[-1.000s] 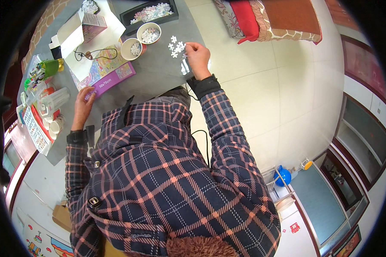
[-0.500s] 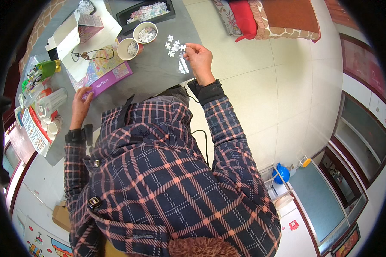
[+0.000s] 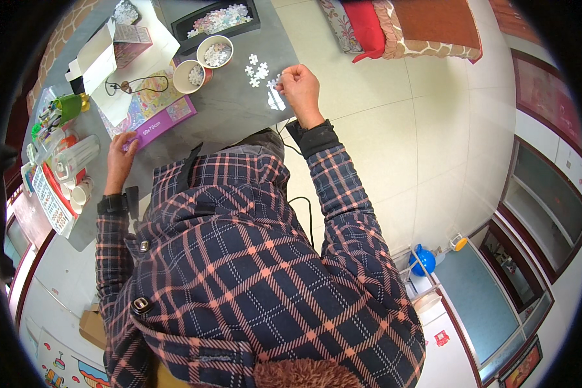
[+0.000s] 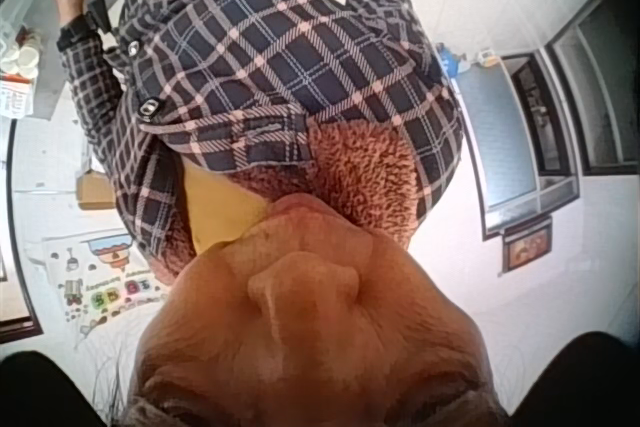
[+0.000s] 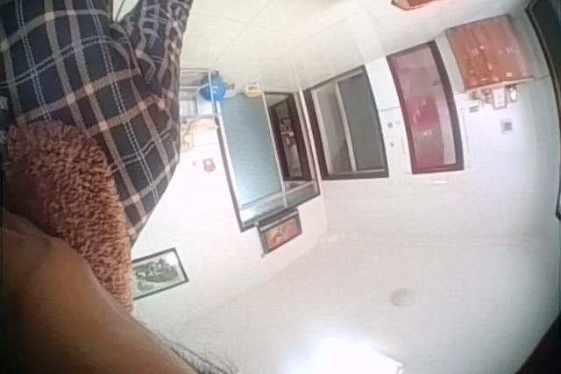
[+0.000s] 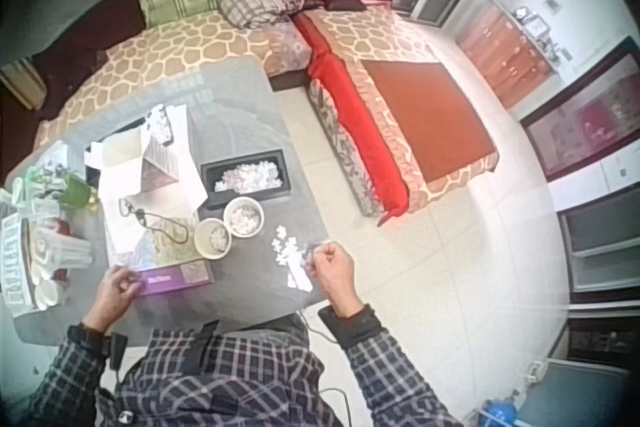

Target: The person sits at a table and assembles a jigsaw puzzle by hand. They pick up individual white puzzle pieces, align them, and connect them into small clusters. The person occasionally places pieces into small bowls and continues building the puzzle on the table surface.

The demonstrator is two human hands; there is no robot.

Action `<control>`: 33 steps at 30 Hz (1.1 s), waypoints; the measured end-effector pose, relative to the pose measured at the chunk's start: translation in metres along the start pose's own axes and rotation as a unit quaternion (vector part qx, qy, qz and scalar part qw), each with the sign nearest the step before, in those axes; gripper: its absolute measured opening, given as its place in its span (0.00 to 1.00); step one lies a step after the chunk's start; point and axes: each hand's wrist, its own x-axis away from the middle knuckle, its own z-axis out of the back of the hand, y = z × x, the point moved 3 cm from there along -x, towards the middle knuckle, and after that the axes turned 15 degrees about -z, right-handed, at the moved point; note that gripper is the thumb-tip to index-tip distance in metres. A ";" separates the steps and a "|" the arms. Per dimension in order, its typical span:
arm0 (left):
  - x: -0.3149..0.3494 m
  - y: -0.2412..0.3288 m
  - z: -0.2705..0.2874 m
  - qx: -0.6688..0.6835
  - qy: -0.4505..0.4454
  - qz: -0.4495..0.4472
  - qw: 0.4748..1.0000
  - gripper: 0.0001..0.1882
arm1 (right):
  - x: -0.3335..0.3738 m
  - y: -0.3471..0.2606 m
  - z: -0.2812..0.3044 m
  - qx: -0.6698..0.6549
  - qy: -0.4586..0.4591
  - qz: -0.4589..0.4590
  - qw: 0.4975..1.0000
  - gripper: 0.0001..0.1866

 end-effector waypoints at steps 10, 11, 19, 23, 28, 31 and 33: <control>0.001 -0.006 -0.001 -0.014 0.001 0.004 1.000 0.11 | -0.001 0.003 -0.001 0.074 -0.063 0.039 0.994 0.17; 0.001 -0.008 -0.002 -0.008 -0.001 0.007 1.000 0.11 | 0.000 0.001 -0.002 0.081 -0.073 0.046 0.993 0.18; -0.002 -0.015 -0.002 -0.014 -0.010 0.018 1.000 0.12 | 0.004 -0.008 -0.009 0.155 -0.094 0.076 0.980 0.20; -0.002 -0.014 0.000 -0.014 -0.018 0.027 0.999 0.11 | 0.007 -0.011 -0.012 0.161 -0.084 0.076 0.981 0.19; -0.003 -0.014 0.000 -0.010 -0.020 0.033 0.999 0.11 | 0.009 -0.014 -0.011 0.191 -0.054 0.037 0.979 0.19; -0.003 -0.016 -0.001 -0.015 -0.017 0.027 0.999 0.11 | 0.010 -0.014 -0.011 0.212 -0.055 0.053 0.974 0.20; -0.002 -0.017 -0.002 -0.015 -0.016 0.021 1.000 0.11 | 0.010 -0.013 -0.010 0.240 -0.055 0.071 0.967 0.21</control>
